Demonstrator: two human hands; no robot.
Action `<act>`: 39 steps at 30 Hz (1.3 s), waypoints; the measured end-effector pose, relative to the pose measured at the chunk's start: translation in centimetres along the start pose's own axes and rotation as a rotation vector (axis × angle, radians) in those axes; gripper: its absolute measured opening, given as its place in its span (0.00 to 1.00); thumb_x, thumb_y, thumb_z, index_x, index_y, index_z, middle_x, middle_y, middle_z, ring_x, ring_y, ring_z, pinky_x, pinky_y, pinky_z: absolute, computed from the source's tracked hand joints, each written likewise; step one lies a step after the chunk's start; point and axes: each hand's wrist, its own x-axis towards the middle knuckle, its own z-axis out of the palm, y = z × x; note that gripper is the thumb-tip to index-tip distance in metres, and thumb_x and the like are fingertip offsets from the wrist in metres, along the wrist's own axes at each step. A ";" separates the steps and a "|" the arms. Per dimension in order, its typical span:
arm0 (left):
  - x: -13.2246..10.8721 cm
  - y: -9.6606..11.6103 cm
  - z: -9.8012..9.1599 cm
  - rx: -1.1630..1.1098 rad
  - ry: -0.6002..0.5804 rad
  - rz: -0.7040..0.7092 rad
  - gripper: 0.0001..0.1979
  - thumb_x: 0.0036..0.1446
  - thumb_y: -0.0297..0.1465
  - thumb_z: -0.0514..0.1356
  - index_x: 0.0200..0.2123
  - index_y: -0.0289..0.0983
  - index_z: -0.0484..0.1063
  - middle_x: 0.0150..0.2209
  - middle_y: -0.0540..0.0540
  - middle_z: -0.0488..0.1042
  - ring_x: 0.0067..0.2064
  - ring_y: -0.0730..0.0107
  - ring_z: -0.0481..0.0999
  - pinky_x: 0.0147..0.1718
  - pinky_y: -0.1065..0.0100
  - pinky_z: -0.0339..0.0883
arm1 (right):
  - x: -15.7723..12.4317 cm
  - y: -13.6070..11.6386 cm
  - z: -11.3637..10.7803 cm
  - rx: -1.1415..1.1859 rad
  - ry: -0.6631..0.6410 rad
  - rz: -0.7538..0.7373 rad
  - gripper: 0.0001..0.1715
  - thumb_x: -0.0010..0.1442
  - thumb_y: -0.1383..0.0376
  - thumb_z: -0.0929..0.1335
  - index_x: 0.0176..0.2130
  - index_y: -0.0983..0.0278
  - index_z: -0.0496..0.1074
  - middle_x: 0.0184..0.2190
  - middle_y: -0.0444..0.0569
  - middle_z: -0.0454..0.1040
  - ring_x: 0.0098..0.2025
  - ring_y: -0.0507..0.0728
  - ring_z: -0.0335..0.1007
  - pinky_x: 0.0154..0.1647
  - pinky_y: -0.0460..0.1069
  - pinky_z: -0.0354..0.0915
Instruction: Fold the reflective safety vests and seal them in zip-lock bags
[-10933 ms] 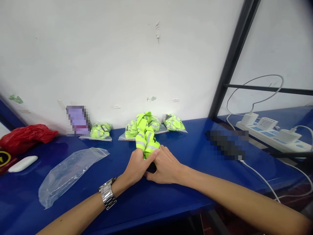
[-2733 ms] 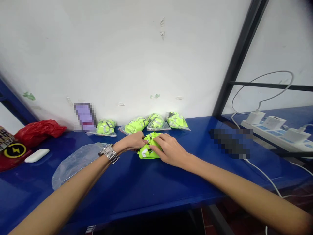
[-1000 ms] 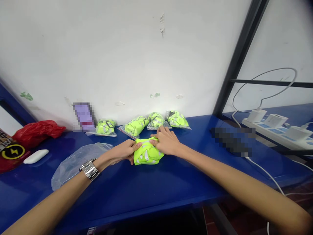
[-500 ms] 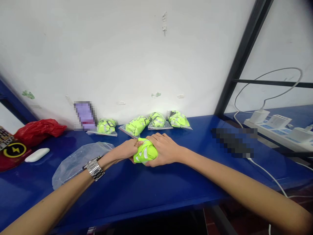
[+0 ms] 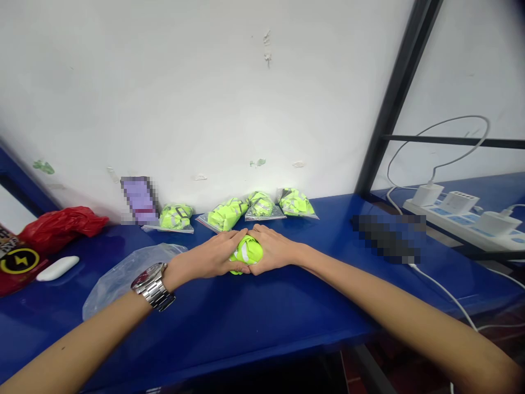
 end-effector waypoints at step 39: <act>1.3 2.0 1.7 0.684 0.682 0.044 0.26 0.56 0.36 0.58 0.51 0.22 0.61 0.46 0.26 0.69 0.47 0.44 0.69 0.43 0.51 0.68 | -0.9 -3.3 -1.5 1.938 0.245 0.410 0.27 0.56 0.49 0.68 0.46 0.66 0.72 0.42 0.52 0.77 0.41 0.58 0.75 0.44 0.53 0.70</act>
